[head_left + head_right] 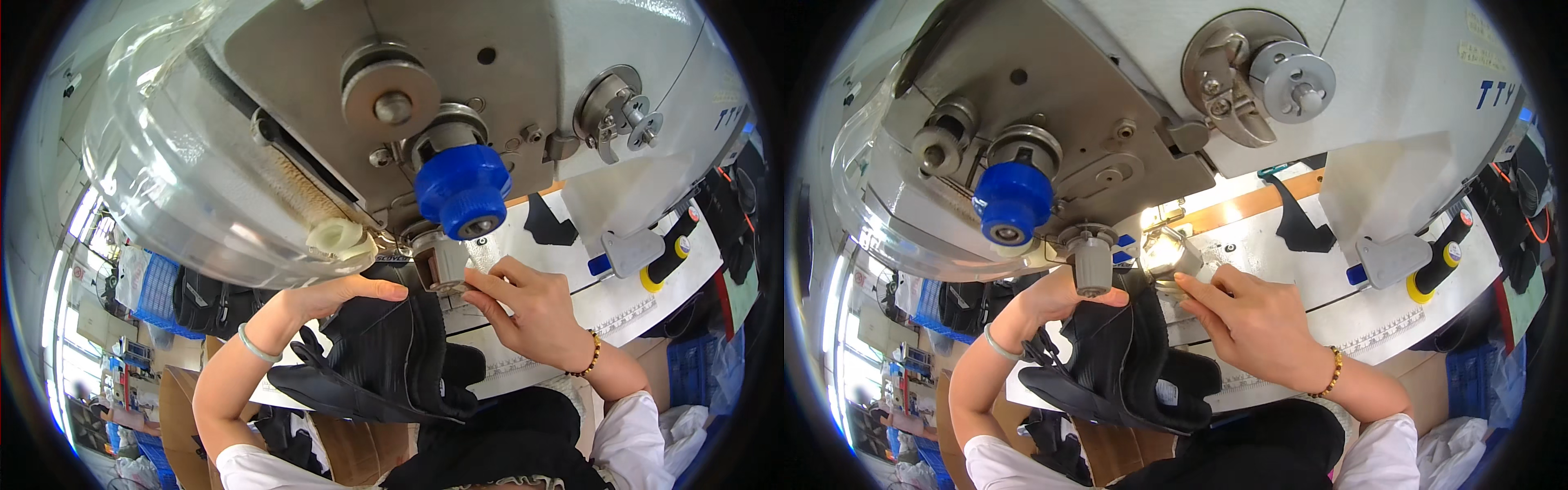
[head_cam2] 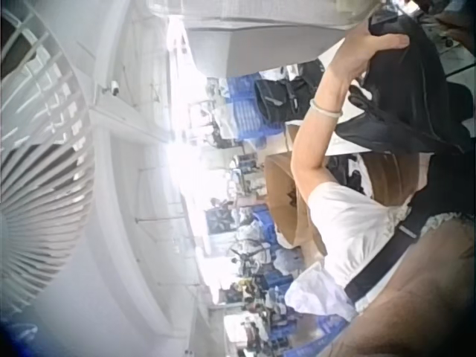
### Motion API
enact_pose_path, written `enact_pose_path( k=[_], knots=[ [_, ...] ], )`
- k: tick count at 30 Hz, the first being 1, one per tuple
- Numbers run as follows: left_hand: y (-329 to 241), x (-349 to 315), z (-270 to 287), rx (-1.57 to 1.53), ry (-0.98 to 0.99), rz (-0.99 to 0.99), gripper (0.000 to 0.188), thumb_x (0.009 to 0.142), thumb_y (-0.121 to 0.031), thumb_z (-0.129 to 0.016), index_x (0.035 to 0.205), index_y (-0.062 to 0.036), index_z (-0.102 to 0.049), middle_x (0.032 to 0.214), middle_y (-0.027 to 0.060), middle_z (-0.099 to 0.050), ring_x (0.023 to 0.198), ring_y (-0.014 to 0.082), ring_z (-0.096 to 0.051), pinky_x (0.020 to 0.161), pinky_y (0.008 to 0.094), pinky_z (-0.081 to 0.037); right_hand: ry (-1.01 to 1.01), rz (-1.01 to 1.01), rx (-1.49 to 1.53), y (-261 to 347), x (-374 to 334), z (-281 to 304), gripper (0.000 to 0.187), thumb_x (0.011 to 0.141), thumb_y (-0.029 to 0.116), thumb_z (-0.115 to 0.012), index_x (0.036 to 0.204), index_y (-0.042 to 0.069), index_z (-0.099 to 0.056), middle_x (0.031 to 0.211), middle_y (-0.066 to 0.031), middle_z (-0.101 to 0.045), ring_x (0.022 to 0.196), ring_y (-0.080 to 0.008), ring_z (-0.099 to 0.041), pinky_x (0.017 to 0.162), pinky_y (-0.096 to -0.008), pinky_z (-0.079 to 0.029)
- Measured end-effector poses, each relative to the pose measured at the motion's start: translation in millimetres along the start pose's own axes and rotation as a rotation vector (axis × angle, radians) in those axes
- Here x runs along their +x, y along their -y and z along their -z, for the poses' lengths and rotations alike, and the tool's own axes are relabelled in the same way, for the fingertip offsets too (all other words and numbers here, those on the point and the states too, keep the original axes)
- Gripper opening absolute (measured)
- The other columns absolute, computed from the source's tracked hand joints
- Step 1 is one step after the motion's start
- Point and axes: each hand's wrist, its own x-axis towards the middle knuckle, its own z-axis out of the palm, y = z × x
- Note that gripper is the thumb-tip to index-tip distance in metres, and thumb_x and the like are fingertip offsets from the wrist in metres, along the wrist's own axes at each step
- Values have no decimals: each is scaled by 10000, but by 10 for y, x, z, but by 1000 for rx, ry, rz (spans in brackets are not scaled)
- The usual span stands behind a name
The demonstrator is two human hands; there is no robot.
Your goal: The person positions and stitches boot upper components together using a sewing machine, guiding the material by hand. They trim loose threads using snips and sew the remaining boot sections together.
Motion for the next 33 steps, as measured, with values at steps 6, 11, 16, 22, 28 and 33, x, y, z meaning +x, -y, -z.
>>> enact_pose_path(
  k=[6,11,16,22,28,33],
  knots=[
    [177,107,115,128,-48,-24,431,725,-121,-799,1077,7,-586,957,88,-653,870,177,-664,836,303,-519,9,10,-17,2,10,-56,193,820,172,-690,998,100,-669,692,-9,-520,483,-155,-504,420,-290,-376],
    [220,127,145,190,-72,-24,421,735,-135,-793,1077,2,-589,954,76,-645,900,173,-655,849,293,-505,-33,49,-82,27,-9,-105,159,773,167,-728,880,80,-649,759,-28,-565,511,-176,-532,429,-300,-381],
    [196,114,130,213,-39,-79,385,741,-145,-794,1049,-13,-604,960,55,-641,912,133,-636,862,270,-487,-40,241,-378,55,-48,-111,362,703,106,-666,1063,72,-639,819,-31,-509,631,-144,-528,478,-259,-393],
    [126,96,84,209,-35,-147,374,735,-156,-805,1025,-17,-614,948,37,-635,892,108,-618,852,257,-481,11,367,-448,-18,-14,-53,476,689,89,-622,1163,55,-631,827,-18,-493,679,-127,-528,501,-239,-395],
    [65,60,33,138,-46,-113,428,719,-143,-816,1063,-14,-596,940,31,-624,880,101,-611,846,254,-480,44,15,-39,-56,37,51,201,753,116,-716,945,85,-665,745,-26,-540,549,-168,-530,466,-290,-396],
    [55,59,20,84,-23,-140,422,706,-137,-826,1043,-24,-597,927,8,-596,860,88,-591,809,240,-475,20,35,-34,-21,35,55,129,749,129,-735,843,86,-657,722,-30,-542,542,-176,-544,462,-299,-395]
  ],
)
